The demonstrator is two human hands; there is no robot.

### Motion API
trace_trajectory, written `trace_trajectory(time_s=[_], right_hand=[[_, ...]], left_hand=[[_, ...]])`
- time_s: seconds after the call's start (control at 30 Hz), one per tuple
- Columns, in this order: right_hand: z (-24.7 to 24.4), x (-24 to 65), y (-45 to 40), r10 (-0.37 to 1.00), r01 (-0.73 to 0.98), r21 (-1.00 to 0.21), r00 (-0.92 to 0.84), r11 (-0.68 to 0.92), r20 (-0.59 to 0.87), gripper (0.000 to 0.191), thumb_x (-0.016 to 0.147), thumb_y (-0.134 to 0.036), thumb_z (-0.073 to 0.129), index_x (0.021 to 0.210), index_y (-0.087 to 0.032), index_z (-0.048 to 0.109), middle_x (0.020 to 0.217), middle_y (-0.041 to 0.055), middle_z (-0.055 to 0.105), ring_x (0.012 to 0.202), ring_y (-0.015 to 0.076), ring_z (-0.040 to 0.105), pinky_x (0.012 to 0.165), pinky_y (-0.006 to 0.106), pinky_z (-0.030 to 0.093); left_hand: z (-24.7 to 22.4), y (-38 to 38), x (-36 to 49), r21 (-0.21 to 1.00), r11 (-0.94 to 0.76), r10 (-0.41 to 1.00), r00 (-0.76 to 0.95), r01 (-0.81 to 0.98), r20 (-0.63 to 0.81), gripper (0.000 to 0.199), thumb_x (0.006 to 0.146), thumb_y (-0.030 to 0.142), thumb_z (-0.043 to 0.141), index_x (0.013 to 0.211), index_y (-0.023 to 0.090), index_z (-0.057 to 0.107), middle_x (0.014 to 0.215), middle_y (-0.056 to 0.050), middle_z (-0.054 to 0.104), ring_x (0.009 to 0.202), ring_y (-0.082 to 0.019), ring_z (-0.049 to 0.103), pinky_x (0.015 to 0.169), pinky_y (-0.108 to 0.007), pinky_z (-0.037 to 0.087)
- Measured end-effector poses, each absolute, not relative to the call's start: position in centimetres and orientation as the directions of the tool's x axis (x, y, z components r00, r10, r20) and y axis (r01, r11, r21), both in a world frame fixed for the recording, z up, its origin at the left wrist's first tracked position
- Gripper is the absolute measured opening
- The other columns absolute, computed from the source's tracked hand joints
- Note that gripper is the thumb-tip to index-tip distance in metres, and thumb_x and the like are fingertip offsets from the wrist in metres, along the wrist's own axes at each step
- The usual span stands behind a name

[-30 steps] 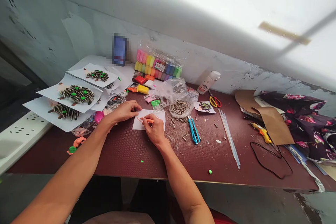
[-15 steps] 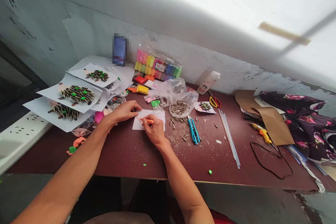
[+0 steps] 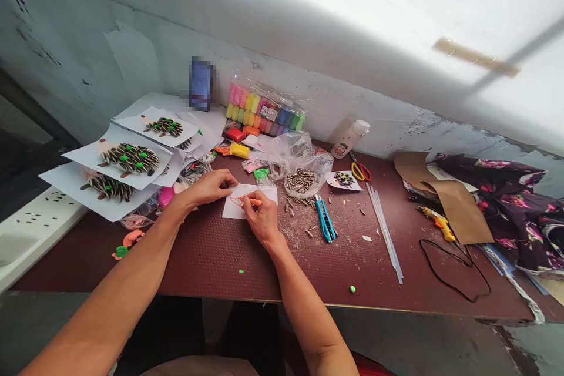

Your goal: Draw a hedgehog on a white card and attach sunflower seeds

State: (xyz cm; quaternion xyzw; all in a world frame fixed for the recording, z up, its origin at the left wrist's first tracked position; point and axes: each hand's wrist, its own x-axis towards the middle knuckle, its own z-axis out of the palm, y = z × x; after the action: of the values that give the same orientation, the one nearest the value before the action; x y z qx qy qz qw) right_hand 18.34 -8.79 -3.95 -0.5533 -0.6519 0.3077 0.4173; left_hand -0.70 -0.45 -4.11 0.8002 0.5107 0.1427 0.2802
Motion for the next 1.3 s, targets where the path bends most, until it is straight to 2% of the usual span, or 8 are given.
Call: trace_trajectory(time_s=[0.53, 0.83, 1.3], right_hand=[[-3.88, 18.36, -8.84, 0.979, 0.453, -0.868, -0.068, 0.203, 0.193, 0.025, 0.092, -0.041, 0.055, 0.077, -0.023, 0.061, 0.072, 0.0041, 0.075, 0.063, 0.018, 0.07, 0.06, 0.026, 0.051], [-4.48, 18.79, -8.51, 0.983, 0.495, -0.854, 0.005, 0.158, 0.184, 0.026, 0.092, -0.043, 0.055, 0.08, -0.022, 0.064, 0.075, 0.0055, 0.077, 0.061, 0.0173, 0.068, 0.056, 0.026, 0.049], [-4.07, 18.73, -8.56, 0.982, 0.504, -0.846, -0.021, 0.171, 0.186, 0.026, 0.092, -0.043, 0.055, 0.075, -0.023, 0.06, 0.069, 0.0032, 0.073, 0.057, 0.0166, 0.066, 0.057, 0.025, 0.048]], left_hand=[[-4.23, -0.5, -0.7, 0.599, -0.326, 0.899, 0.436, 0.731, -0.043, 0.031, 0.076, 0.019, 0.06, 0.102, 0.019, 0.078, 0.108, -0.007, 0.073, 0.096, -0.024, 0.068, 0.082, -0.032, 0.052], [-3.95, -0.54, -0.66, 0.601, -0.326, 0.893, 0.446, 0.73, -0.058, 0.031, 0.077, 0.019, 0.06, 0.104, 0.018, 0.077, 0.108, -0.007, 0.073, 0.096, -0.024, 0.068, 0.083, -0.033, 0.051], [-4.1, -0.47, -0.73, 0.614, -0.324, 0.893, 0.447, 0.72, -0.052, 0.03, 0.076, 0.02, 0.062, 0.101, 0.019, 0.077, 0.109, -0.007, 0.074, 0.098, -0.025, 0.068, 0.086, -0.034, 0.052]])
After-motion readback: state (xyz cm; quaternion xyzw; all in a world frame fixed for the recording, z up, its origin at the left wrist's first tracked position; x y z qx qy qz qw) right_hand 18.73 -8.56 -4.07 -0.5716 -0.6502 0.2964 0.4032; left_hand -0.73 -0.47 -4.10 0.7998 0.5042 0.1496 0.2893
